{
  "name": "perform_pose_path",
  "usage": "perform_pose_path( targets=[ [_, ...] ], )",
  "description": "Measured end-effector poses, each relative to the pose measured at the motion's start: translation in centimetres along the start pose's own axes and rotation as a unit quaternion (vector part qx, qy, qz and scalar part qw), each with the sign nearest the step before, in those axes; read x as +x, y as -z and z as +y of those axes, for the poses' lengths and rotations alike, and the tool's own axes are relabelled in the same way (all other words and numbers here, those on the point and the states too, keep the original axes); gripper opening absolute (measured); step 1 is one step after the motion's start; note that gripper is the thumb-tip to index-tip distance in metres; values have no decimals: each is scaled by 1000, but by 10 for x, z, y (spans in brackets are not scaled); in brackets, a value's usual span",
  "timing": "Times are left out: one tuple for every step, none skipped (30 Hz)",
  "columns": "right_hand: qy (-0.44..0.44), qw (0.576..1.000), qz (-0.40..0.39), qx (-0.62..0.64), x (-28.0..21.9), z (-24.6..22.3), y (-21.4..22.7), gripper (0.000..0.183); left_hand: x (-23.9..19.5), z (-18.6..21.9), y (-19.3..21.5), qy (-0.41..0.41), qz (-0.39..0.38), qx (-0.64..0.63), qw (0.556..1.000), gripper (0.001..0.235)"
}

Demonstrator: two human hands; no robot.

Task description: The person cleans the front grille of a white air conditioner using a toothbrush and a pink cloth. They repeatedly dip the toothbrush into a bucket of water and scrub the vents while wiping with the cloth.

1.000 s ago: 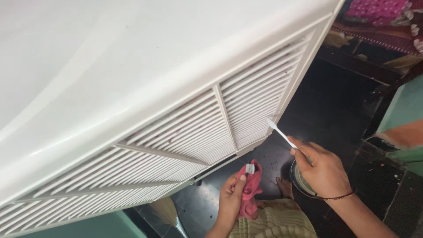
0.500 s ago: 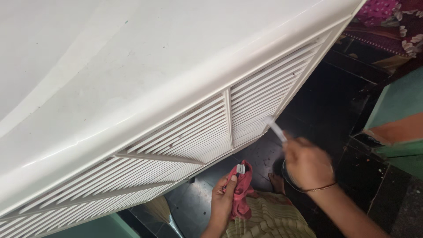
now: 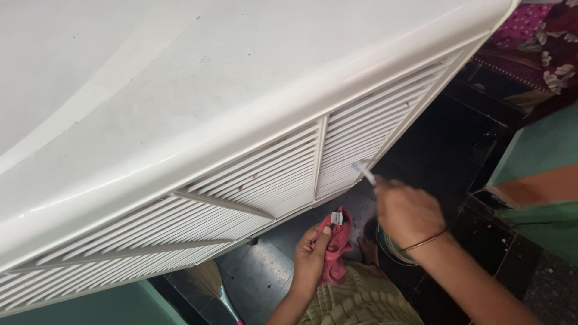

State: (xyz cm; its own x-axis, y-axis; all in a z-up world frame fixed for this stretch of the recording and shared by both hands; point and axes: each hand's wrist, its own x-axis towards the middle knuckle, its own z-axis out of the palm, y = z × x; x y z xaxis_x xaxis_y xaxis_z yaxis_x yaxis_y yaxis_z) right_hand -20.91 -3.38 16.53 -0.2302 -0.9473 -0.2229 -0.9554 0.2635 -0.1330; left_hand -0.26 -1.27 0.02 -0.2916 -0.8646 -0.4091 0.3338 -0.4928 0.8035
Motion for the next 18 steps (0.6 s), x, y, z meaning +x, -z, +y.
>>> perform_pose_path(
  targets=[
    [-32, 999, -33, -9, 1, -1, 2, 36, 0, 2, -1, -3, 0, 0, 1000, 30],
    [-21, 1000, -11, -18, 2, -3, 3, 38, 0, 4, -2, -7, 1, 1, 1000, 30],
    [-9, 1000, 11, -28, 3, -5, 4, 39, 0, 6, -3, -10, 2, 1, 1000, 30],
    [1, 999, 31, -37, 2, -7, 3, 42, -1, 8, -3, -5, 3, -1, 1000, 30],
    [21, 999, 28, -36, 1, -7, 3, 43, -1, 9, -4, 1, 4, -2, 1000, 31],
    [41, 998, 26, -36, 1, -7, 3, 44, -1, 10, -5, 6, 5, -4, 1000, 31],
    [60, 997, 24, -35, 1, -5, 4, 45, -1, 10, -7, 6, 3, -9, 1000, 31],
    [42, 998, 22, -37, 3, -5, 5, 43, 0, 12, -8, 3, 2, -13, 1000, 31],
    [23, 999, 20, -39, 5, -5, 7, 42, 0, 13, -8, 1, 2, -17, 1000, 30],
    [5, 999, 17, -42, 7, -6, 6, 40, 1, 14, -7, 4, 9, -11, 1000, 30],
    [31, 997, 25, -60, 9, -7, 5, 43, 2, 14, -5, 7, 17, -5, 1000, 30],
    [55, 995, 30, -77, 9, -6, 3, 46, 1, 12, -4, 13, 23, 2, 1000, 29],
    [78, 992, 35, -93, 8, -6, 0, 49, -1, 10, -3, 2, 22, 16, 1000, 29],
    [60, 995, 25, -81, 10, -5, -1, 46, 1, 9, -4, -13, 19, 29, 999, 29],
    [43, 997, 15, -68, 11, -5, -3, 44, 2, 8, -5, -28, 16, 43, 999, 30],
    [27, 998, 6, -56, 12, -6, -3, 41, 4, 8, -6, -28, 16, 29, 999, 29],
    [46, 996, 11, -79, 13, -8, -4, 44, 6, 8, -6, -29, 16, 14, 999, 28],
    [64, 993, 14, -100, 12, -9, -6, 46, 6, 7, -5, -27, 17, 1, 999, 28]
  ],
)
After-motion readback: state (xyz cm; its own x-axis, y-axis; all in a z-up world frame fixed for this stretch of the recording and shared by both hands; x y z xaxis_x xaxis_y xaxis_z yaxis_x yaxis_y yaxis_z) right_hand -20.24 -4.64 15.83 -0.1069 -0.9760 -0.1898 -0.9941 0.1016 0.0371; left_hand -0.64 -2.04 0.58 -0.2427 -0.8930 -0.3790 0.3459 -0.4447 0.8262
